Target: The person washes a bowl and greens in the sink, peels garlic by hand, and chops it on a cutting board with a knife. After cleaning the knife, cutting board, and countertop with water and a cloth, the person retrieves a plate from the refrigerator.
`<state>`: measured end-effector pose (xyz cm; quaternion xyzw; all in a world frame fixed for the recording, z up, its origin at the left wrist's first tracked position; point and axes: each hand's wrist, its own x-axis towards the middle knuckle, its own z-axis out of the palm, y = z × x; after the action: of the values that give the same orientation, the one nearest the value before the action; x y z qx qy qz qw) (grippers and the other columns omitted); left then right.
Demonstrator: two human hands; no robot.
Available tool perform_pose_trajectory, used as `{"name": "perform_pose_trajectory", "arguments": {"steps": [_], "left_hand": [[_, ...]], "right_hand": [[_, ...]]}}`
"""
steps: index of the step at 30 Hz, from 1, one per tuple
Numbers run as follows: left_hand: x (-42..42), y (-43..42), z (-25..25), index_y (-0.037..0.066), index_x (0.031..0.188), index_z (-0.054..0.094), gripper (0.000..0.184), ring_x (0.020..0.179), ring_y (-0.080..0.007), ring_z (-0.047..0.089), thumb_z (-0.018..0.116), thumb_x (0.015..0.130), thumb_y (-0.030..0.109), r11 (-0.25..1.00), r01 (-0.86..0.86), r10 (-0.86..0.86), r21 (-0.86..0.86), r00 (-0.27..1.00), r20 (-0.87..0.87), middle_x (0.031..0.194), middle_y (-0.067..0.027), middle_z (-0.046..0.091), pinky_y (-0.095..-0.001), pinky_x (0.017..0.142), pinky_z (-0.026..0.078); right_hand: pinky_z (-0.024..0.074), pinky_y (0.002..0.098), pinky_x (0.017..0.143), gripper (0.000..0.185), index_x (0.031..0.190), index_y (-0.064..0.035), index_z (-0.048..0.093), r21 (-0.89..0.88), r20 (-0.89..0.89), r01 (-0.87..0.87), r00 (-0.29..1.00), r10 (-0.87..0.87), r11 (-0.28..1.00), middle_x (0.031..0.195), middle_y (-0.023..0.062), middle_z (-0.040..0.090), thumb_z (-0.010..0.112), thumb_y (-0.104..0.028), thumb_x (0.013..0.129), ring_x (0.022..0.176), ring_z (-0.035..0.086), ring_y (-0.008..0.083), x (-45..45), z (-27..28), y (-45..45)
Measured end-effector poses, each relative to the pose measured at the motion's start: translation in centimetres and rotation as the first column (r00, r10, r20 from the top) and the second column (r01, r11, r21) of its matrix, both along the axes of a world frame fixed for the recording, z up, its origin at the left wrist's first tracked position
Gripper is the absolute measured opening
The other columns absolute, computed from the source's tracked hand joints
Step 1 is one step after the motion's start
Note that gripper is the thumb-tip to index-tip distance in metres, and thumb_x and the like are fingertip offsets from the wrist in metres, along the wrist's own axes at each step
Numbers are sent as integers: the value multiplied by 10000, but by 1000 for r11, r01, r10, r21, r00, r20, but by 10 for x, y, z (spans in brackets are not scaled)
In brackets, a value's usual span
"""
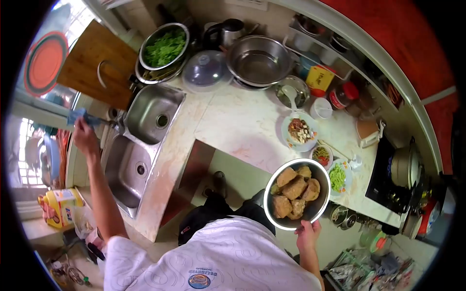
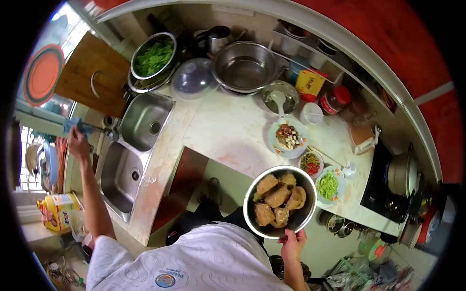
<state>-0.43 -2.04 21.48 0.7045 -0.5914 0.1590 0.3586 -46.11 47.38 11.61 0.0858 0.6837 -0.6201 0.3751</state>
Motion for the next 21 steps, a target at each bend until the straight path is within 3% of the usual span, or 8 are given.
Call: {"name": "perform_pose_trajectory", "arguments": {"steps": [6,8,9,10,12,14,18,21], "left_hand": [[-131,35,-132,-26,1074,628,264,830,-144,584,527,939,178,891,417,-440,-181,693,-571,959,-95,667,-274,764,463],[-193,45,-181,-24,1096,619,289,887,-173,597,524,937,197,833,552,-449,-30,643,-620,1018,-124,657,-298,810,458],[-226,52,-209,-21,1105,618,331,1007,-230,594,524,930,243,851,515,-392,105,755,-526,1100,-162,634,-328,889,440],[-254,60,-232,-18,1142,597,383,1105,-270,559,522,921,286,752,629,-369,197,650,-664,1168,-194,597,-325,959,402],[-294,64,-253,0,1200,562,431,1206,-291,477,521,908,316,568,765,-463,303,602,-651,1284,-178,521,-391,1025,339],[-334,72,-246,26,1290,482,492,1305,-322,342,526,890,309,709,518,-552,478,830,-81,1399,-139,405,-494,1064,250],[-386,73,-276,47,1341,420,520,1347,-345,246,507,882,275,689,508,-579,516,815,-28,1449,-100,334,-567,1065,192],[-413,124,-284,41,1339,409,491,1339,-340,268,488,876,184,460,751,-812,473,571,-117,1419,-103,375,-576,1055,212]], "right_hand": [[428,259,400,114,882,-53,536,-3,-90,192,977,-191,981,707,23,562,559,-39,771,464,496,120,-6,1,56],[425,255,401,110,874,-56,536,10,-93,280,956,-278,960,696,16,552,562,-43,768,458,486,114,-3,0,68],[422,253,399,112,873,-58,536,29,-97,314,946,-310,949,689,11,545,566,-45,765,461,483,111,-1,2,74],[419,250,398,115,872,-60,535,48,-98,349,934,-344,936,682,5,537,570,-46,762,464,480,108,2,4,80],[419,241,392,121,878,-60,537,45,-92,400,914,-395,915,676,1,536,572,-40,763,469,482,101,10,8,93],[423,233,386,127,888,-57,538,77,-116,485,872,-475,871,678,0,536,571,-33,767,465,478,95,20,13,107],[421,218,372,139,928,-35,548,67,-127,548,833,-538,833,744,23,586,571,-35,790,466,522,102,38,15,128],[433,222,369,139,938,-30,548,54,-118,595,801,-586,802,755,35,603,571,-36,801,459,536,111,37,11,135]]}}
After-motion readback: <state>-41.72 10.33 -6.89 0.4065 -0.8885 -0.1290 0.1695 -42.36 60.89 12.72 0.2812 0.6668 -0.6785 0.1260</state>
